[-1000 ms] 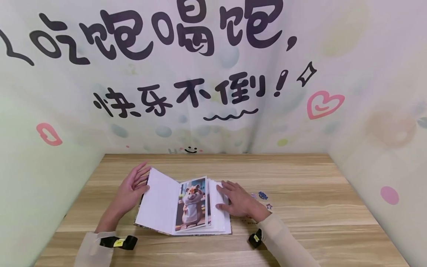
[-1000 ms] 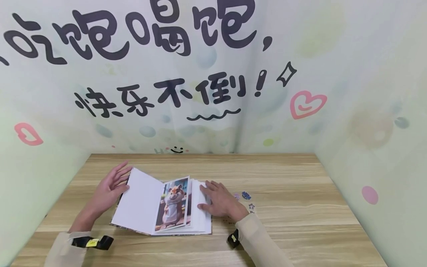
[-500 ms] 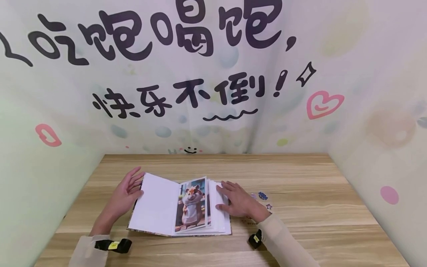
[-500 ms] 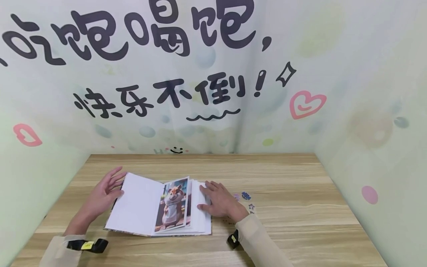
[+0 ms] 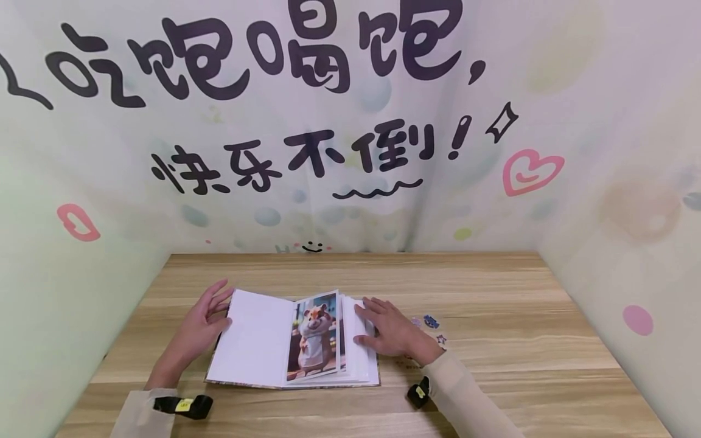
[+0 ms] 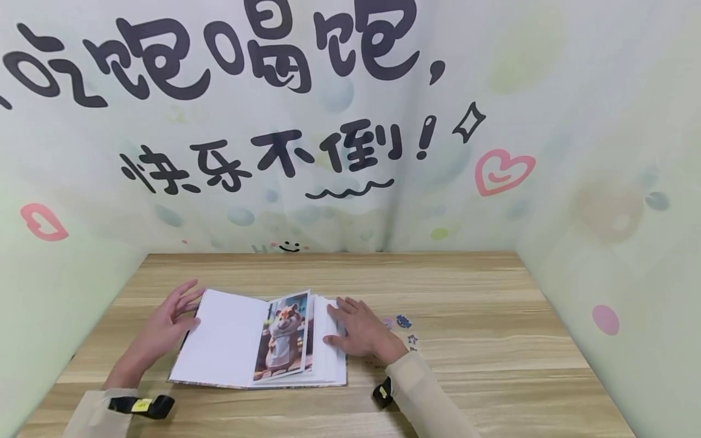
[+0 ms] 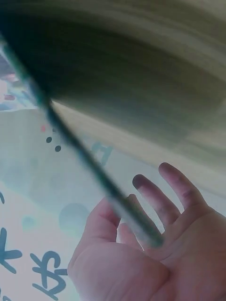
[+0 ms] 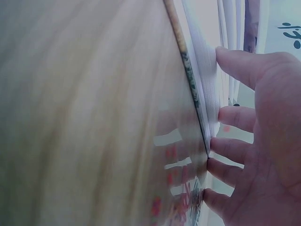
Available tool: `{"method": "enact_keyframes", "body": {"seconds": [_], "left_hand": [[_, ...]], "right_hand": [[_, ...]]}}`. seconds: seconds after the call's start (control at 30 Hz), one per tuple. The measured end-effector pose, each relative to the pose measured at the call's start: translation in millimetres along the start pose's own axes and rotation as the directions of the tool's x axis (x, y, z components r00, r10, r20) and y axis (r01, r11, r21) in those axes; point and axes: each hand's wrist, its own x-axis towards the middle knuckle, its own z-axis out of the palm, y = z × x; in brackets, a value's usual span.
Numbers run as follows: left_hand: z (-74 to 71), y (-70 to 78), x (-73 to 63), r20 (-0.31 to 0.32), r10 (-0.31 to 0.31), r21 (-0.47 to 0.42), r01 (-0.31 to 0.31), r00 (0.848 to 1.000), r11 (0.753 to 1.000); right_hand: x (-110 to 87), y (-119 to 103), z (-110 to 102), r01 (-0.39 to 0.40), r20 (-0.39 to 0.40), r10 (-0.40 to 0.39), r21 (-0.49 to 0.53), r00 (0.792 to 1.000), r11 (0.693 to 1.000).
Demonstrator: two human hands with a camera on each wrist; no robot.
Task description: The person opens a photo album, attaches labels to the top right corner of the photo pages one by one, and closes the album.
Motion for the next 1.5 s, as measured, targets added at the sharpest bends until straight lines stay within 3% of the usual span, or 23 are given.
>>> {"method": "enact_keyframes", "body": {"seconds": [0.47,0.77,1.5], "left_hand": [[3.8,-18.6,-5.6,0.061,-0.085,0.044,0.082,0.995,0.996],[6.9,-15.2,-7.6,0.091,-0.127,0.042,0.124,0.988,0.991],[10.7,-12.2,-6.4,0.059,-0.175,0.052,0.172,0.983,0.984]], "right_hand": [[0.6,0.0,-0.7,0.001,-0.001,-0.001,0.005,1.000,1.000],[-0.7,-1.3,-1.5,-0.002,-0.001,0.002,0.012,1.000,1.000],[-1.3,1.7,1.9,0.017,-0.023,-0.017,-0.016,1.000,1.000]]}}
